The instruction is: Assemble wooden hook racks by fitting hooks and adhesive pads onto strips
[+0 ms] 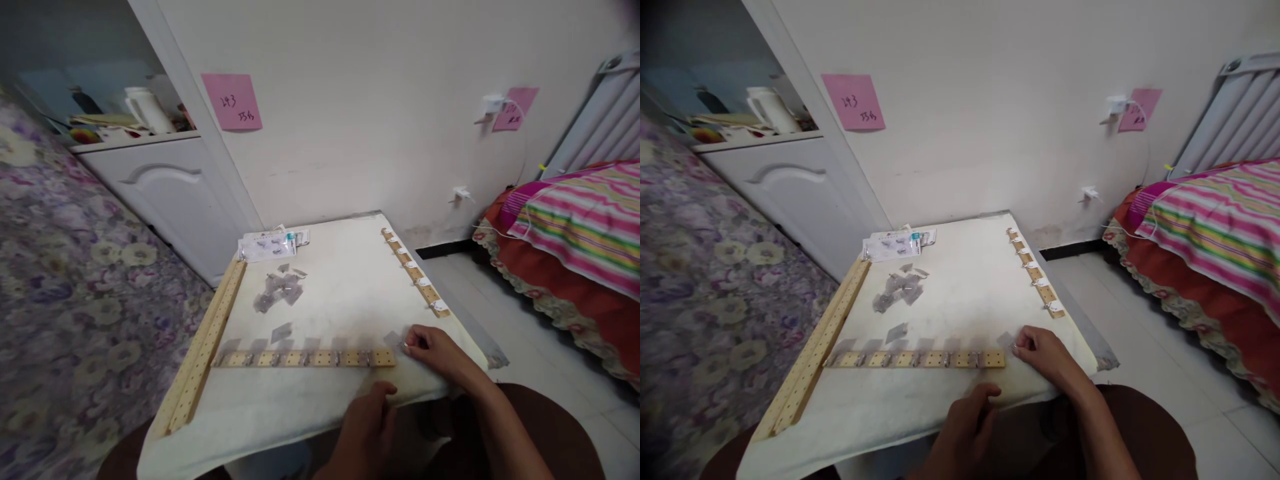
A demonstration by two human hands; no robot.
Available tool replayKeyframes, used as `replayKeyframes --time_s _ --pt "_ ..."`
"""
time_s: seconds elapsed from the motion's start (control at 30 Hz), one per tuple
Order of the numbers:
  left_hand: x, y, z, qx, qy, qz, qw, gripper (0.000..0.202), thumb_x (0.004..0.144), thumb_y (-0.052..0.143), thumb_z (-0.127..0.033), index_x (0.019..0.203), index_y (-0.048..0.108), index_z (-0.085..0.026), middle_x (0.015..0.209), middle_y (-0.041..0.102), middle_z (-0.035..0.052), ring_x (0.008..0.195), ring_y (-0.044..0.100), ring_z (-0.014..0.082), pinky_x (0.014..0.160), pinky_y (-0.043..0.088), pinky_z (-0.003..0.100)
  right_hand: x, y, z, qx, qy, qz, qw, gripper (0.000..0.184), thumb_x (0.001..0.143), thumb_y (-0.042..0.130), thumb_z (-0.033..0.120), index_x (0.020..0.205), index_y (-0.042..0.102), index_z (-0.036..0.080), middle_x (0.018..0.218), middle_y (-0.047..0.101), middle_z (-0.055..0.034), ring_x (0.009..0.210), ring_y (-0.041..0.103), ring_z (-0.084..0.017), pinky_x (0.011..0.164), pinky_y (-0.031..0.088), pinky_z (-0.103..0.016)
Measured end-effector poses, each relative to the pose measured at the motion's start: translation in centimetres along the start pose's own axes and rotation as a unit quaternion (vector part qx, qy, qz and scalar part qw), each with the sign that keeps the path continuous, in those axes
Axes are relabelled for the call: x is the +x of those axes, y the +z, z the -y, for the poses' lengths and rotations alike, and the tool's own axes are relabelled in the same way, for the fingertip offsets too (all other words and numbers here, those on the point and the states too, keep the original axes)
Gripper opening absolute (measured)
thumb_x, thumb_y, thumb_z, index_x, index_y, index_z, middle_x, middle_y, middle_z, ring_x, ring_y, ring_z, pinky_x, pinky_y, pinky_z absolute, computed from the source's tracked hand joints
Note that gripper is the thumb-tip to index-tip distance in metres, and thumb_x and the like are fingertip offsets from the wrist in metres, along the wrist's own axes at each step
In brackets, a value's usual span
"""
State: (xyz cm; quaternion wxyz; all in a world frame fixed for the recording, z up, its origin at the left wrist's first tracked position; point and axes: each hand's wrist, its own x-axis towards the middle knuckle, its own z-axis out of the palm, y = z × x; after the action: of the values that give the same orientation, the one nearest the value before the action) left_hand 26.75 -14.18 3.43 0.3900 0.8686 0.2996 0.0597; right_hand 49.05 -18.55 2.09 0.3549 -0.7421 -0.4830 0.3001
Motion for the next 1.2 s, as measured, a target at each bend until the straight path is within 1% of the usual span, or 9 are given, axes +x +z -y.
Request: replayKeyframes --time_s 0.17,0.27,0.47,0.63,0.87,0.93,1.03,1.13,1.2 --pt "0.5 -0.2 -0.6 -0.039 -0.016 0.013 0.999 0.030 0.081 0.043 -0.019 0.108 0.055 -0.018 0.078 0.064 0.0045 0.076 0.057 0.0181 0.070 0.040 0.031 -0.1 -0.8 0.8 0.017 -0.024 -0.067 0.997 0.009 0.075 0.054 0.027 0.071 0.051 0.019 0.067 0.053 0.0026 0.065 0.047 -0.013 0.059 0.036 -0.024" --pt "0.9 -0.4 -0.8 -0.111 -0.020 -0.001 0.994 0.026 0.080 0.045 -0.020 0.103 0.057 -0.019 0.070 0.061 0.0002 0.067 0.055 0.0144 0.062 0.039 0.026 -0.3 -1.4 1.6 0.045 -0.036 -0.079 0.995 0.008 0.076 0.053 0.027 0.073 0.051 0.020 0.068 0.052 0.0026 0.065 0.047 -0.013 0.059 0.036 -0.024" --pt "1.9 -1.7 -1.5 -0.331 -0.074 -0.021 0.940 0.021 0.082 0.045 -0.026 0.100 0.051 -0.018 0.062 0.056 -0.0052 0.044 0.053 0.0090 0.046 0.040 0.021 -0.8 -1.4 2.9 0.070 -0.065 -0.021 0.995 0.003 0.077 0.052 0.023 0.077 0.052 0.020 0.068 0.052 0.0023 0.063 0.046 -0.013 0.057 0.035 -0.023" --pt "2.2 -2.9 -2.3 -0.409 -0.099 -0.049 0.906 0.025 0.083 0.047 -0.038 0.098 0.045 -0.017 0.060 0.056 -0.0055 0.041 0.056 0.0101 0.043 0.041 0.021 -1.0 -0.8 3.9 0.083 -0.094 0.019 0.992 0.003 0.076 0.053 0.020 0.074 0.050 0.020 0.068 0.051 0.0023 0.065 0.046 -0.013 0.059 0.036 -0.024" --pt "2.0 -1.1 -2.1 -0.503 -0.161 -0.002 0.849 0.021 0.080 0.048 -0.039 0.080 0.043 -0.019 0.056 0.060 -0.0031 0.037 0.055 0.0097 0.037 0.037 0.018 -1.6 -0.6 5.0 0.105 -0.097 0.060 0.988 0.004 0.076 0.054 0.020 0.072 0.052 0.020 0.067 0.050 0.0033 0.064 0.044 -0.012 0.060 0.035 -0.023" --pt "1.9 -0.6 -2.0 -0.518 -0.174 0.006 0.837 0.018 0.078 0.049 -0.036 0.078 0.042 -0.019 0.055 0.061 -0.0028 0.037 0.054 0.0091 0.037 0.036 0.017 -1.8 -0.9 4.9 0.115 -0.085 0.100 0.985 0.004 0.073 0.058 0.021 0.074 0.054 0.019 0.067 0.050 0.0037 0.064 0.044 -0.011 0.059 0.035 -0.023" --pt "1.7 -0.3 -2.0 -0.500 -0.183 0.011 0.846 0.013 0.076 0.048 -0.031 0.075 0.043 -0.019 0.051 0.060 -0.0035 0.033 0.051 0.0084 0.034 0.033 0.017 -2.1 -1.6 4.7 0.151 -0.065 0.182 0.969 0.016 0.070 0.065 0.025 0.082 0.058 0.019 0.067 0.050 0.0040 0.063 0.042 -0.011 0.056 0.033 -0.021" --pt "1.5 -0.3 -1.9 -0.440 -0.188 0.029 0.877 0.007 0.073 0.045 -0.026 0.071 0.045 -0.020 0.044 0.056 -0.0047 0.028 0.047 0.0089 0.031 0.031 0.017 -2.0 -2.0 4.6 0.192 -0.055 0.164 0.966 0.020 0.075 0.061 0.037 0.082 0.059 0.018 0.069 0.051 0.0023 0.064 0.043 -0.011 0.057 0.033 -0.022" --pt "1.5 -0.2 -1.8 -0.392 -0.189 0.037 0.899 0.006 0.072 0.044 -0.024 0.068 0.046 -0.020 0.040 0.052 -0.0062 0.027 0.045 0.0090 0.030 0.031 0.018 -1.8 -1.7 4.6 0.196 -0.050 0.148 0.968 0.021 0.076 0.060 0.038 0.080 0.059 0.018 0.068 0.051 0.0023 0.064 0.043 -0.011 0.056 0.033 -0.021"
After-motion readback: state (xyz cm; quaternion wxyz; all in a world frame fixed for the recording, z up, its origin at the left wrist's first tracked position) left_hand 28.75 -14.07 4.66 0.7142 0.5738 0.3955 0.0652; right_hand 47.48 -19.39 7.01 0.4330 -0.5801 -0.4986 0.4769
